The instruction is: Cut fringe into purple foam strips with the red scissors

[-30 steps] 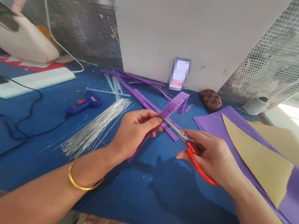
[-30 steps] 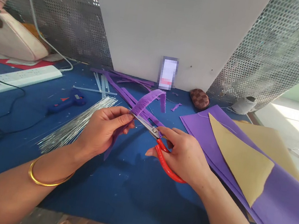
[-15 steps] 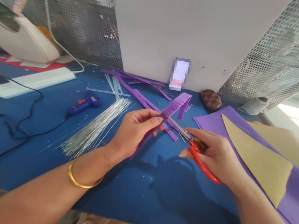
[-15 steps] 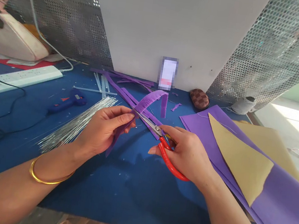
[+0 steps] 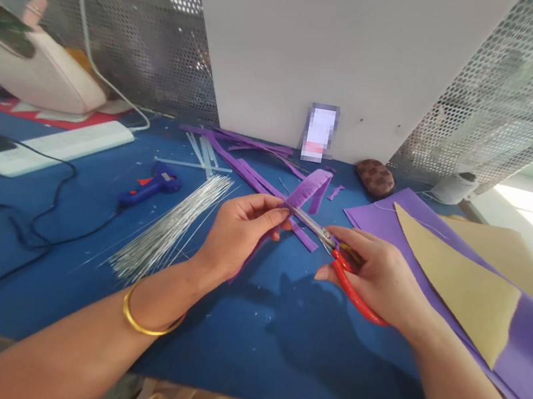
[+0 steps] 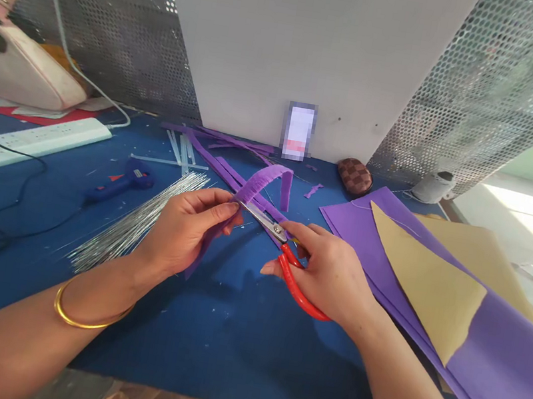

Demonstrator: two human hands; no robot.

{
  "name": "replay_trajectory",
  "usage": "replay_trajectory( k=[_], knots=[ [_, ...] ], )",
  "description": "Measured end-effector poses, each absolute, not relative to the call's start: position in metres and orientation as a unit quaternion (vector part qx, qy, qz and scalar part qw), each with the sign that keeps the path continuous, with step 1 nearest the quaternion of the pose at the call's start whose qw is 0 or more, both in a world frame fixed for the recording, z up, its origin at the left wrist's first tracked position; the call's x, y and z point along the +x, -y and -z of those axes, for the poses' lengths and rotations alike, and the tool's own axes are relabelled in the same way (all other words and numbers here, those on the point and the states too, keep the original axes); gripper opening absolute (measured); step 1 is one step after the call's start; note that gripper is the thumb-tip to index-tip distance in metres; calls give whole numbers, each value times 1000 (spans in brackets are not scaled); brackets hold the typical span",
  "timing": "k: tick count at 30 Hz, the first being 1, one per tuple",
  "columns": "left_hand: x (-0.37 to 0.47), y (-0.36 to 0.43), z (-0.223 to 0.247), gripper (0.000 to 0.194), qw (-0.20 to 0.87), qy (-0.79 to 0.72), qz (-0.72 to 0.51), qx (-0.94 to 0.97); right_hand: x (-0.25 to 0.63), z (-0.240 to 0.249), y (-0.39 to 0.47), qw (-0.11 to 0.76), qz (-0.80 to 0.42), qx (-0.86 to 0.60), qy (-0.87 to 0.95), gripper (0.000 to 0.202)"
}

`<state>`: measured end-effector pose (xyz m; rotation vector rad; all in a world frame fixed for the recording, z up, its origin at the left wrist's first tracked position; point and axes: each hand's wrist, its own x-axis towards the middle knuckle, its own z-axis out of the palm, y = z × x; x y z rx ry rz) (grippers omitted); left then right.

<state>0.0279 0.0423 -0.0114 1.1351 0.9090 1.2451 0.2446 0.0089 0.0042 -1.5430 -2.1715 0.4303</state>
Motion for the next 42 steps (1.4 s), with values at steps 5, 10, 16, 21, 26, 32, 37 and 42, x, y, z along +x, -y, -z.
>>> replay_trajectory(
  k=[5,10,16,21,26,32,37,42],
  knots=[
    [28,-43,13,11,561,-397,-536,491,243,-5,-8,199,-131,-555,797,62],
    [28,-43,14,11,554,-401,-525,507,243,-5,-9,203,-127,-548,802,63],
    [28,-42,12,12,546,-410,-523,510,242,-5,-8,210,-137,-545,800,61],
    [28,-42,12,11,551,-406,-520,511,242,-4,-9,204,-142,-545,801,59],
    [29,-42,12,10,559,-402,-521,504,243,-5,-8,212,-136,-547,799,58],
    [28,-42,12,11,570,-403,-523,490,243,-7,-7,217,-138,-549,795,55],
    [28,-42,11,13,575,-401,-524,483,244,-7,-7,218,-138,-545,798,54],
    [29,-42,10,15,569,-409,-522,487,245,-6,-7,222,-134,-542,800,53]
  ],
)
